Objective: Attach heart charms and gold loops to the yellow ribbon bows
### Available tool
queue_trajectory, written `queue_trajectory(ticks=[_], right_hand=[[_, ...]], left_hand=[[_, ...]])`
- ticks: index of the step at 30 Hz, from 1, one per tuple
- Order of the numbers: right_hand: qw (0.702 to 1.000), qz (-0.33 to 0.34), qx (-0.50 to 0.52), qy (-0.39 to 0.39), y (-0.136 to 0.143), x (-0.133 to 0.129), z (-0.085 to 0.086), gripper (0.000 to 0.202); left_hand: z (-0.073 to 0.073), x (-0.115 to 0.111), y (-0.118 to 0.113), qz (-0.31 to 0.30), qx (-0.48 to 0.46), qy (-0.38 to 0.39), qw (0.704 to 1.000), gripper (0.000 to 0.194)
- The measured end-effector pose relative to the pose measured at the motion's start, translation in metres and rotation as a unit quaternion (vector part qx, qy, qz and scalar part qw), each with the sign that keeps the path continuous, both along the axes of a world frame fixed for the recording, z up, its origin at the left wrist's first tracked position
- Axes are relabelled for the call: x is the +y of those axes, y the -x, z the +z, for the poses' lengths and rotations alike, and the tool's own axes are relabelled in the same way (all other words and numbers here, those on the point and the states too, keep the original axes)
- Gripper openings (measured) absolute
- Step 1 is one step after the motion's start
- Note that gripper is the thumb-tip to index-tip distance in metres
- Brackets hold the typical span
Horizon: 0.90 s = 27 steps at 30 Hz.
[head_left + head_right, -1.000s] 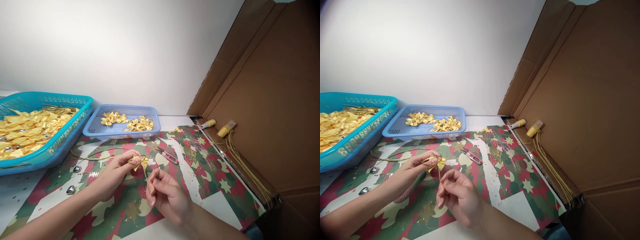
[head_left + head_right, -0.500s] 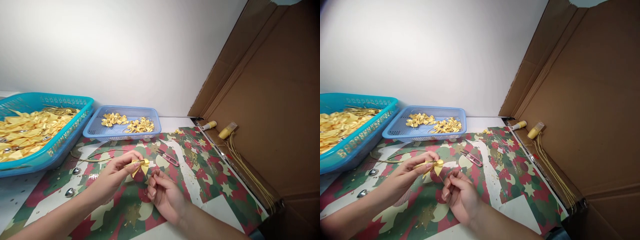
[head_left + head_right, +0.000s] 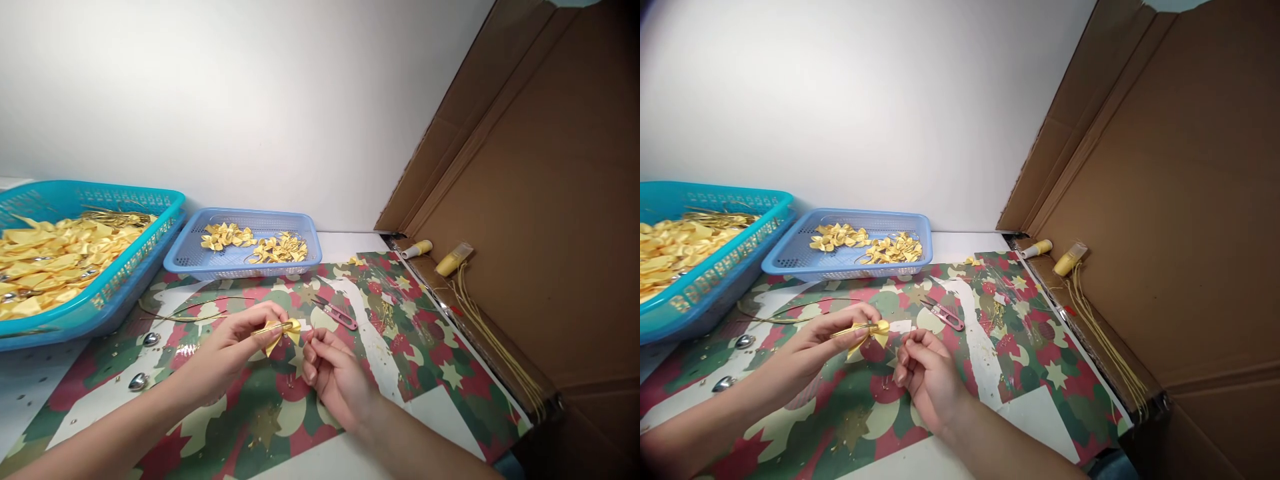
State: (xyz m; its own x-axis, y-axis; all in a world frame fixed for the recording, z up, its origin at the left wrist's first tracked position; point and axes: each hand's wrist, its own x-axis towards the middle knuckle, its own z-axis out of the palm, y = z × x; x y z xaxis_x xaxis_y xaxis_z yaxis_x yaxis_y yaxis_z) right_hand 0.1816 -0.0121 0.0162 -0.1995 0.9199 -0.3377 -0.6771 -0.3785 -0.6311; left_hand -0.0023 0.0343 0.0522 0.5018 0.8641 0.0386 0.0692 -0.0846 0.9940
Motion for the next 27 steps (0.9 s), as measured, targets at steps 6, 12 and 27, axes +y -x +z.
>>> queue_trajectory(ticks=[6, 12, 27], right_hand=[[0.969, -0.081, -0.161, -0.172, -0.003, -0.014, 0.012, 0.023], [0.891, -0.020, -0.378, -0.252, -0.002, -0.026, 0.013, 0.012], [0.880, -0.004, -0.417, -0.228, -0.003, -0.023, 0.017, 0.010]], left_hand=[[0.000, 0.001, 0.000, 0.036, 0.061, -0.062, 0.996, 0.038], [-0.002, -0.005, -0.005, 0.017, 0.076, -0.065, 0.995, 0.035], [-0.001, -0.011, -0.010, 0.031, 0.044, -0.006, 0.999, 0.030]])
